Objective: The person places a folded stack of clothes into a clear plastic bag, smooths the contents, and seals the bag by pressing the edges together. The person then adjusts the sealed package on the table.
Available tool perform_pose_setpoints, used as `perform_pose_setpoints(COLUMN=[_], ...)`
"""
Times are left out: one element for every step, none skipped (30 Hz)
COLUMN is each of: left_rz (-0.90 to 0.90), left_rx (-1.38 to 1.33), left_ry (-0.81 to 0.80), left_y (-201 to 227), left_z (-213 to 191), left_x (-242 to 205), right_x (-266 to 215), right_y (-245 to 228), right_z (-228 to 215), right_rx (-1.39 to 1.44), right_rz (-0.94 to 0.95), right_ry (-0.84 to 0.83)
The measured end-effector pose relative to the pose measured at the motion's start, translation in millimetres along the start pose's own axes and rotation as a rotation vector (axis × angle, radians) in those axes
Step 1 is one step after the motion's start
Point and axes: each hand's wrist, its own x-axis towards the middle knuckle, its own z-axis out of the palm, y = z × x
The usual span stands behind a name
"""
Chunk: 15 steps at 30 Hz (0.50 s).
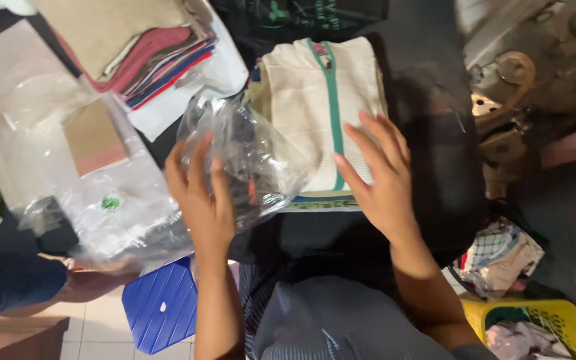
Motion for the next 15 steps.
perform_pose_setpoints(left_rz=[0.036,0.073,0.096,0.12,0.145,0.14,0.135,0.133,0.099,0.067,0.035,0.034,0.033,0.035,0.045], left_rx=[0.028,0.058,0.098,0.137,0.176,0.16,0.143,0.131,0.127,0.123,0.12,0.079,0.039,-0.004,-0.014], left_ry=[0.002,0.007,-0.041,-0.091,-0.141,-0.175,-0.209,-0.234,-0.235,-0.244,-0.254,-0.248,-0.243,-0.237,-0.24], left_y=[7.5,14.0,21.0,28.1,31.0,31.3,30.6,27.3,22.3,15.8,9.6,3.7,-1.5,-5.3,-7.9], left_z=[13.6,28.2,47.6,69.8,85.6,97.9,109.2,116.7,119.8,118.4,117.2,115.0,112.3,111.7,111.6], left_x=[7.8,15.2,21.4,25.6,26.1,21.9,16.7,13.9,8.9,1.2,-5.0,-9.9,-13.9,-15.0,-15.2], right_x=[5.7,11.7,13.8,11.8,9.1,3.8,-4.8,-10.4,-13.7,-17.9,-20.7,-22.7,-23.5,-21.2,-19.1], right_y=[4.8,8.7,11.4,12.7,13.6,16.8,19.6,20.8,22.3,22.6,22.9,22.9,23.0,24.0,24.7], right_z=[8.2,20.0,30.5,41.2,52.3,58.0,59.3,62.0,64.7,66.7,68.4,69.1,69.5,70.7,70.9], right_rx=[-0.086,-0.168,-0.249,-0.283,-0.316,-0.354,-0.34,-0.321,-0.302,-0.305,-0.308,-0.305,-0.307,-0.31,-0.314], right_rz=[0.016,0.03,0.045,0.012,-0.02,-0.053,-0.04,-0.034,-0.028,-0.035,-0.042,-0.053,-0.058,-0.064,-0.069], right_ry=[-0.08,-0.161,-0.242,-0.28,-0.318,-0.361,-0.349,-0.331,-0.313,-0.284,-0.256,-0.229,-0.215,-0.197,-0.18])
